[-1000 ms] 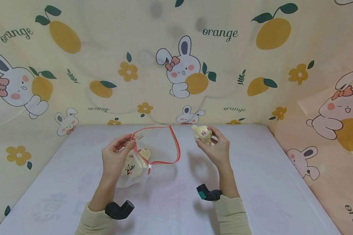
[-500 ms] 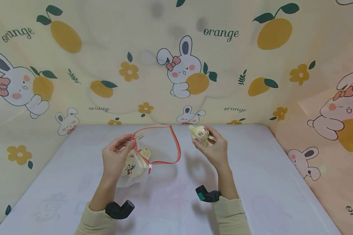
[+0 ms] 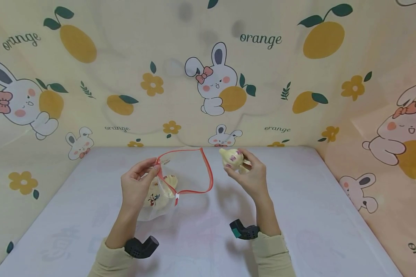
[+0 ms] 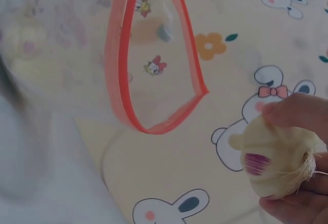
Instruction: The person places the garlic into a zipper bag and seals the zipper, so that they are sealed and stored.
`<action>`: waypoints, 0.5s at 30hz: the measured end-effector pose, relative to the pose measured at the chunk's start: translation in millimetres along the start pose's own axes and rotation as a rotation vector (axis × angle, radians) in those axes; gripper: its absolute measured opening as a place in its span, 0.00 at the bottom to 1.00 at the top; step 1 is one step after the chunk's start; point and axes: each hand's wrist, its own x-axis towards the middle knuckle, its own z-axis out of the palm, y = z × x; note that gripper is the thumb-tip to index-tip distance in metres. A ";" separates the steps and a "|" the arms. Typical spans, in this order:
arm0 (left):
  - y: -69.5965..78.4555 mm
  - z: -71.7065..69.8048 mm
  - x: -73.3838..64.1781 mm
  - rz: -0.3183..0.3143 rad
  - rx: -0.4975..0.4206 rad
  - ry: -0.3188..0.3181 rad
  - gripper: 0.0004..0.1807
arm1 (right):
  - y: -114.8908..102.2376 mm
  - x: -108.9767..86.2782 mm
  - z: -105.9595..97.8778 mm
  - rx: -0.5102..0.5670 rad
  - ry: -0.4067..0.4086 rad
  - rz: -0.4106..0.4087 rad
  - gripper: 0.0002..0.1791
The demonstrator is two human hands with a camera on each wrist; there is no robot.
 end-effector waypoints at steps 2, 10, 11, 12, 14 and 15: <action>0.1 0.0 -0.1 -0.001 -0.002 0.001 0.14 | -0.5 0.0 0.2 -0.005 -0.009 0.001 0.35; 1.9 0.1 -0.8 0.004 -0.006 0.007 0.14 | -2.4 -1.1 0.4 -0.015 -0.023 -0.027 0.35; 2.1 0.1 -1.0 0.003 -0.004 0.007 0.14 | -2.7 -1.3 0.4 -0.016 -0.024 -0.030 0.35; 2.3 0.1 -1.1 0.002 -0.002 0.007 0.14 | -3.1 -1.6 0.5 -0.016 -0.025 -0.033 0.35; 2.1 -0.1 -1.0 -0.001 0.004 0.007 0.14 | -4.0 -2.1 0.7 -0.015 -0.031 -0.036 0.35; 2.1 -0.1 -1.0 -0.001 0.005 0.007 0.14 | -4.5 -2.4 0.8 -0.014 -0.034 -0.037 0.34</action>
